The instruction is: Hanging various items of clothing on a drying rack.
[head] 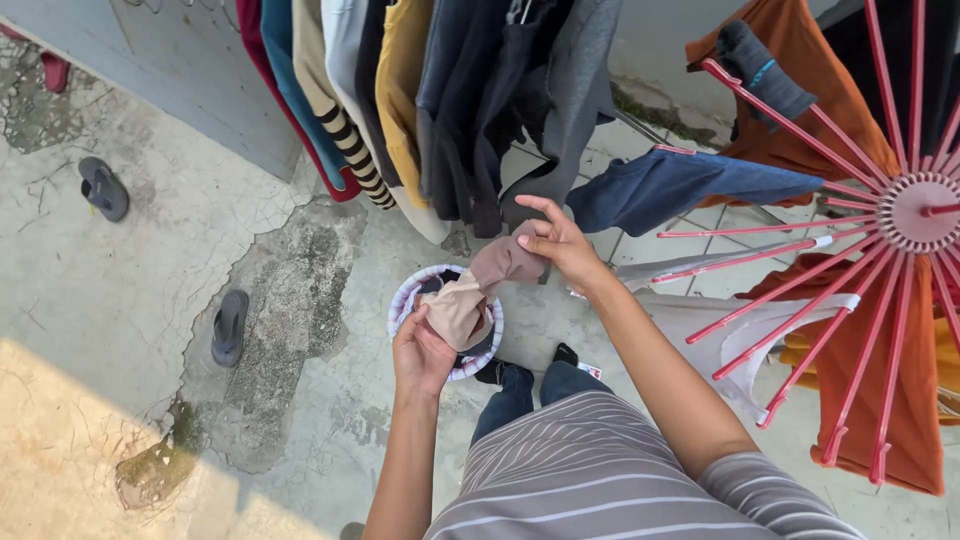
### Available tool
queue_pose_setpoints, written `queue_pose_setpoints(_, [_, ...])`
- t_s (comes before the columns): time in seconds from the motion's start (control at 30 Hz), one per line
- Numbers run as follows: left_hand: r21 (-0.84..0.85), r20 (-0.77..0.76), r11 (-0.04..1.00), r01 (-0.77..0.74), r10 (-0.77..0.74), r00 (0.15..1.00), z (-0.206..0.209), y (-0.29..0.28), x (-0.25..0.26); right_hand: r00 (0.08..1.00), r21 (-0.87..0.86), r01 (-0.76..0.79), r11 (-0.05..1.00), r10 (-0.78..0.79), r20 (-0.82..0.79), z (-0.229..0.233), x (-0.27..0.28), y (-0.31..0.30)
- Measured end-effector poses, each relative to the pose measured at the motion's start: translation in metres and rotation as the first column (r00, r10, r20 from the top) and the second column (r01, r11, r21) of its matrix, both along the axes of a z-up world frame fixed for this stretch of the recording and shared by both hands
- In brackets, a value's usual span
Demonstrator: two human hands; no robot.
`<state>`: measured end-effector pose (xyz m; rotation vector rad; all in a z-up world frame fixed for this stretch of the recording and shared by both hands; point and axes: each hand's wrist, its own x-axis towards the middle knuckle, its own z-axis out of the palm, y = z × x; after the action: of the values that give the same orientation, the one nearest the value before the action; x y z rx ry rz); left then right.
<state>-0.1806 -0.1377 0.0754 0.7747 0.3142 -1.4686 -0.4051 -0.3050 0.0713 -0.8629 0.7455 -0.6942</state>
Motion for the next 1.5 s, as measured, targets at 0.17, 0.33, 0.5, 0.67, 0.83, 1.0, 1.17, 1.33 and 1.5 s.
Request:
queue_pose_setpoints(0.17, [0.031, 0.115, 0.986, 0.164, -0.167, 0.979, -0.006, -0.015, -0.046, 0.985, -0.182, 0.099, 0.978, -0.122, -0.120, -0.014, -0.057, 0.005])
queue_pose_setpoints(0.33, [0.133, 0.346, 0.970, 0.205, -0.239, 0.907, -0.023, -0.012, -0.080, 0.947, -0.083, 0.202, 0.976, -0.216, -0.239, -0.016, -0.112, 0.029])
queue_pose_setpoints(0.5, [0.005, 0.406, 0.987, 0.159, -0.148, 0.902, 0.009, -0.020, -0.116, 0.932, -0.306, 0.135, 0.942, -0.226, -0.285, -0.032, -0.144, 0.035])
queue_pose_setpoints(0.67, [-0.140, 0.350, 0.981, 0.132, -0.076, 0.934, 0.028, -0.031, -0.139, 0.969, -0.293, 0.232, 0.927, -0.245, -0.008, -0.006, -0.154, -0.015])
queue_pose_setpoints(0.83, [-0.186, 0.422, 0.961, 0.206, -0.111, 0.900, 0.054, -0.045, -0.154, 0.963, -0.178, 0.263, 0.948, -0.247, 0.107, -0.003, -0.159, -0.038])
queue_pose_setpoints(1.0, [-0.119, 0.420, 0.964, 0.240, -0.170, 0.892, 0.035, -0.035, -0.134, 0.967, -0.052, 0.250, 0.967, -0.246, 0.062, -0.024, -0.165, 0.001])
queue_pose_setpoints(1.17, [-0.017, 0.431, 0.954, 0.300, -0.264, 0.863, 0.043, -0.024, -0.128, 0.956, 0.016, 0.276, 0.961, -0.276, 0.103, -0.019, -0.171, 0.059])
queue_pose_setpoints(1.33, [0.074, 0.349, 0.884, 0.462, -0.457, 0.818, 0.013, -0.012, -0.149, 0.946, 0.068, 0.307, 0.949, -0.296, -0.136, -0.032, -0.195, 0.110])
queue_pose_setpoints(1.5, [0.087, 0.335, 0.762, 0.642, -0.629, 0.702, 0.003, -0.009, -0.182, 0.895, 0.190, 0.400, 0.896, -0.338, -0.290, -0.005, -0.214, 0.126])
